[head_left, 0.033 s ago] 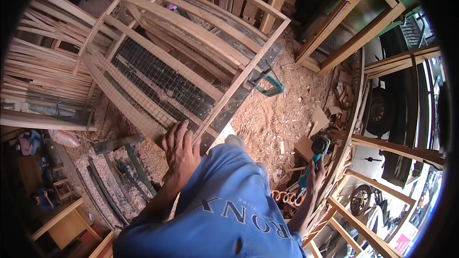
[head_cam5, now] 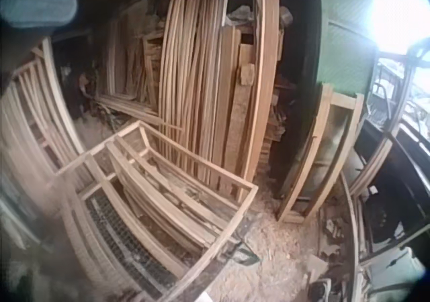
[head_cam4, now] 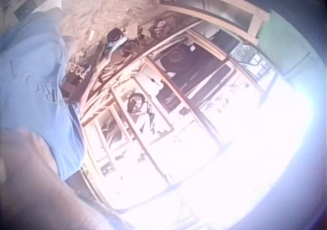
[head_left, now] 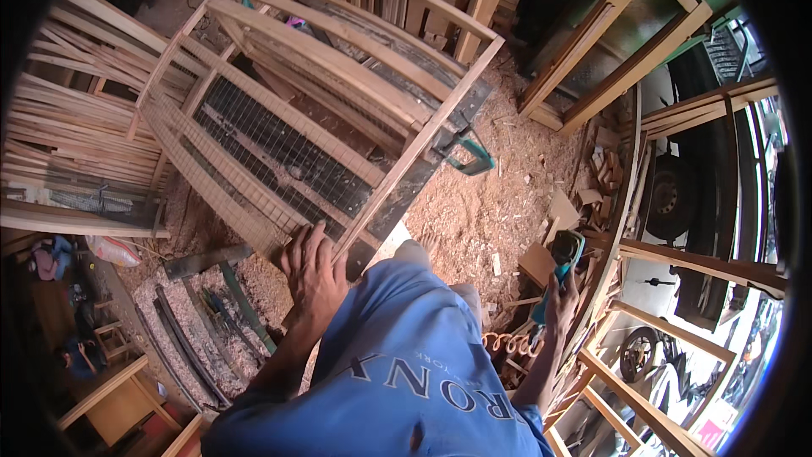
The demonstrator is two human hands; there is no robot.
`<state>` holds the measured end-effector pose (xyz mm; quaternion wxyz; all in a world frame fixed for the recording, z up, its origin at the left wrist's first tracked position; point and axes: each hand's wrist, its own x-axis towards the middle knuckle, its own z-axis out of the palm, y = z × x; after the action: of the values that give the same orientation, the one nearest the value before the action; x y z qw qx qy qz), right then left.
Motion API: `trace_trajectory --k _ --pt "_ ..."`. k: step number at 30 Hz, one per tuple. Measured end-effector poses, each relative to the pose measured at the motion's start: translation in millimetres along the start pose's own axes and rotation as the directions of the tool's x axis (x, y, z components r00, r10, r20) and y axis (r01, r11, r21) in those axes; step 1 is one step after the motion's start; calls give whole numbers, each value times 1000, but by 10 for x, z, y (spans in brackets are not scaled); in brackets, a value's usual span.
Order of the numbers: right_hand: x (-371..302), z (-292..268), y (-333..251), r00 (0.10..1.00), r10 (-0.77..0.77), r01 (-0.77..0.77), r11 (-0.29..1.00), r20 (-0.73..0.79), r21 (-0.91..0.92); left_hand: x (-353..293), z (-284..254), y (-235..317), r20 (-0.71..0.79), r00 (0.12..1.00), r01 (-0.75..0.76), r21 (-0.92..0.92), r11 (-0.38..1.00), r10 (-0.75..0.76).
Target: The person assembles a wooden frame by positioning slats and using a nail gun to fasten them. They repeatedly align and secure wooden pieces to a mesh-backed structure, then flip the frame to work on the opposite side.
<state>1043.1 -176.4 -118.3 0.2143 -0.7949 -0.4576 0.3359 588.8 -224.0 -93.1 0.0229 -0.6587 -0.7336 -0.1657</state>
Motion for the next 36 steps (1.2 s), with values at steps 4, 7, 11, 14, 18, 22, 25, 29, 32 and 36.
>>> trace_trajectory --k 4,7,11,14,18,22,25,29,32,36 --pt "1236 4 -336 936 -352 344 923 -21 -170 76 41 88 -64 998 27 29 999 -25" --pt "2135 233 -523 775 -629 613 728 57 -307 97 60 155 -92 995 44 29 999 -41" --pt "3145 672 -656 695 -642 717 583 325 -382 103 148 384 -177 964 212 73 975 -196" --pt "3827 1055 -722 508 -713 854 344 483 -391 127 327 702 -323 867 427 87 900 -380" --pt "4340 1477 -772 330 -741 940 199 584 -277 251 535 1157 -509 692 631 83 771 -512" --pt "4606 1852 -1016 209 -749 974 105 628 -200 299 855 1538 -604 532 737 -16 676 -594" --pt "4794 2206 -1289 178 -747 982 96 641 -160 64 1395 1850 -635 370 794 -164 586 -678" --pt "4945 2721 -1664 139 -722 990 95 678 -101 -603 2509 2526 -446 149 840 -414 351 -883" --pt "4950 3094 -1810 -14 -786 1000 -6 619 16 -1337 3162 3493 189 -303 887 -303 -349 -934" --pt "4828 3383 -1855 16 -773 997 63 635 53 -2024 3372 4505 704 -523 674 -3 -738 -480"
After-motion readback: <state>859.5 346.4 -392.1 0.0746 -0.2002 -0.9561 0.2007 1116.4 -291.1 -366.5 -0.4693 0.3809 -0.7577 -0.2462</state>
